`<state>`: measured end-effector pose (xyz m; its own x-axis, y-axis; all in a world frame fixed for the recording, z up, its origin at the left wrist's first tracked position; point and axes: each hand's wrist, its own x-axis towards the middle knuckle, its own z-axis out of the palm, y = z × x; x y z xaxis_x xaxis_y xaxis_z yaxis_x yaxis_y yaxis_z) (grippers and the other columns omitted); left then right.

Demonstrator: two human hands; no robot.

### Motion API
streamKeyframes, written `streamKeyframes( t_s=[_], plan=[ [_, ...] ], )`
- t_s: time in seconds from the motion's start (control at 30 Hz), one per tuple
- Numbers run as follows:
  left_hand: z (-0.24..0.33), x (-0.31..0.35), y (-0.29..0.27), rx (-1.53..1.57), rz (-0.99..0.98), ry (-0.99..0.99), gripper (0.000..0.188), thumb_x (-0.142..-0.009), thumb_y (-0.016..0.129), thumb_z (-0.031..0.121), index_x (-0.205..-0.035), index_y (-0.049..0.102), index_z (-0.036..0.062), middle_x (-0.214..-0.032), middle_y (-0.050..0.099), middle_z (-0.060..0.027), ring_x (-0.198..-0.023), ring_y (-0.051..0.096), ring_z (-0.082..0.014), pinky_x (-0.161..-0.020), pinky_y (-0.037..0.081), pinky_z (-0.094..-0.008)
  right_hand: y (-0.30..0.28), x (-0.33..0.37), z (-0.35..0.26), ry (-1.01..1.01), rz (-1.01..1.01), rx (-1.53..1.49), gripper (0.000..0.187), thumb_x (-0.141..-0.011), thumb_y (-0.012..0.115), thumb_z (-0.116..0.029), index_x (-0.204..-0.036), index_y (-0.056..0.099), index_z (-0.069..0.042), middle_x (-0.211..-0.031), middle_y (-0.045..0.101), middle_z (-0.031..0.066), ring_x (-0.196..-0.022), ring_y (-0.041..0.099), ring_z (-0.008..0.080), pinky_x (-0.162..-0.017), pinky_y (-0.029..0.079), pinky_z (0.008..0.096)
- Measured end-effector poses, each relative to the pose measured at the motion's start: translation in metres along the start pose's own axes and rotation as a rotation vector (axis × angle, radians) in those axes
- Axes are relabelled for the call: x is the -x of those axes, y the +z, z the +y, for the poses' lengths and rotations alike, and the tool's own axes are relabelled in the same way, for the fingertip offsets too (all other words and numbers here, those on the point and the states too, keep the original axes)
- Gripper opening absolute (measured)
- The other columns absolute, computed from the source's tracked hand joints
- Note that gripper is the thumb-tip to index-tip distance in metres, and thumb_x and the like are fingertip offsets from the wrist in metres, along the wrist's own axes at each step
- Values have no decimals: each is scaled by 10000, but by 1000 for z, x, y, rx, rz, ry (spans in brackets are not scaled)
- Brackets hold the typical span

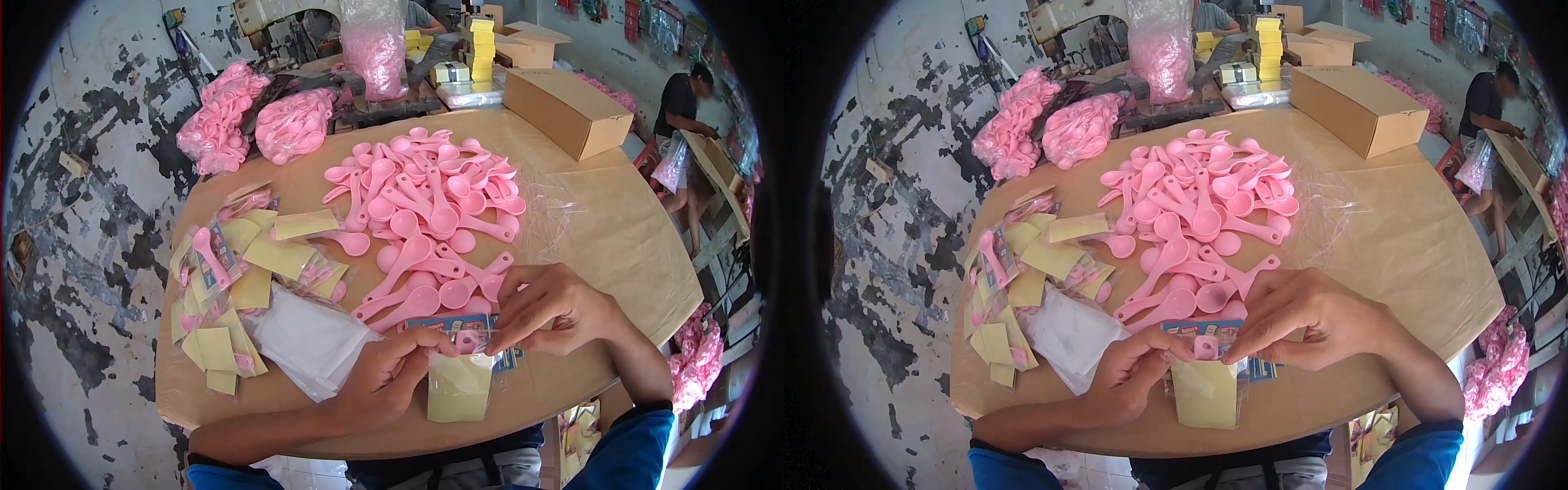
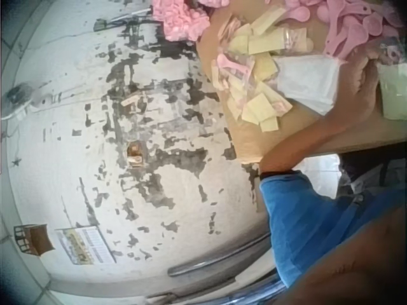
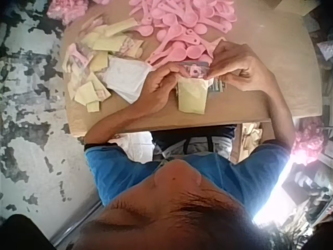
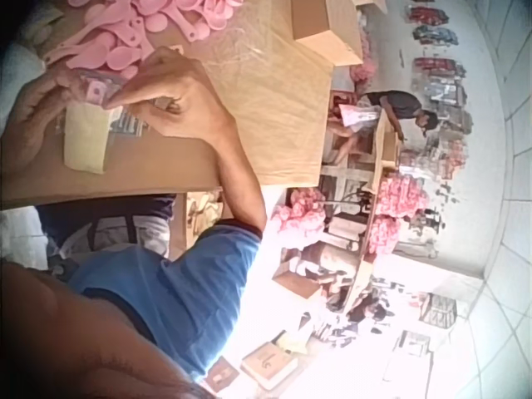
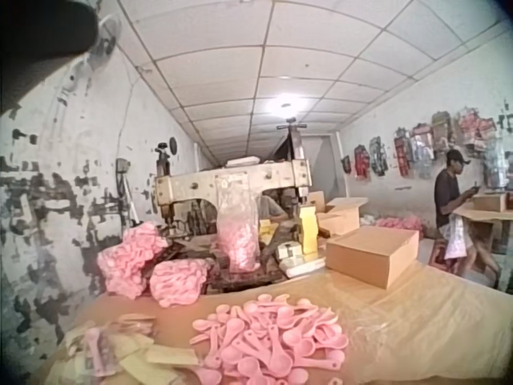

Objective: Packaging pink plastic spoons and product labels into small clear plastic bags.

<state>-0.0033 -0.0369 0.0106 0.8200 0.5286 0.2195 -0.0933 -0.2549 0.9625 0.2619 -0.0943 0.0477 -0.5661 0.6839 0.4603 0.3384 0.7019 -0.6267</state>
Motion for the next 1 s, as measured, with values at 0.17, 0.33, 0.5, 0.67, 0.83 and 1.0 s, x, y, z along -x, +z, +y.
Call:
streamKeyframes(
  t_s=[0.17, 0.33, 0.5, 0.67, 0.83, 1.0],
  plan=[
    [-7, 4, -4, 51, -64, 35, 173, -965, 406, -11, -1082, 533, -15, -856, 569, -25, -706, 486, -55, -645, 384, -199, 1, 2, -1, -3, -24, -14, 306, -763, 678, -19, -1033, 749, -144, -876, 715, 9, -776, 573, 214, -742, 462, 347],
    [-7, 0, 8, 79, 1, 36, 140, -925, 582, -5, -954, 446, 11, -862, 586, -42, -863, 601, -53, -695, 510, -211, -2, 2, -3, 2, -37, 72, 306, -749, 654, 0, -1001, 751, -144, -848, 705, 22, -781, 596, 222, -732, 471, 347],
    [-1, -1, 9, 143, 25, -43, 251, -895, 656, 31, -936, 408, 26, -907, 626, -85, -930, 644, -115, -759, 562, -241, -7, 7, 1, 122, 37, 115, 213, -784, 638, -41, -987, 694, -71, -867, 682, 72, -764, 630, 247, -712, 494, 354],
    [-13, 4, 8, 190, -8, -59, 351, -860, 726, 116, -984, 412, 19, -914, 607, -112, -965, 643, -150, -770, 581, -278, 6, -17, -21, 452, -110, -31, 191, -924, 633, -202, -983, 639, -22, -865, 676, 105, -777, 671, 183, -652, 515, 307],
    [0, 2, 15, 80, 87, 124, 397, -845, 743, 187, -1029, 435, 17, -857, 549, -89, -878, 618, -139, -701, 575, -257, -10, -32, -31, 361, -47, 31, 81, -895, 626, -43, -969, 629, -12, -750, 657, 63, -646, 661, 161, -588, 504, 280],
    [13, 10, 5, -129, 24, 139, 289, -884, 693, 210, -851, 459, 44, -660, 456, -13, -568, 456, -84, -485, 393, -256, -43, -86, -50, 511, 190, 3, 127, -967, 508, -102, -965, 566, 11, -778, 643, 70, -654, 675, 170, -600, 520, 281]
  ],
)
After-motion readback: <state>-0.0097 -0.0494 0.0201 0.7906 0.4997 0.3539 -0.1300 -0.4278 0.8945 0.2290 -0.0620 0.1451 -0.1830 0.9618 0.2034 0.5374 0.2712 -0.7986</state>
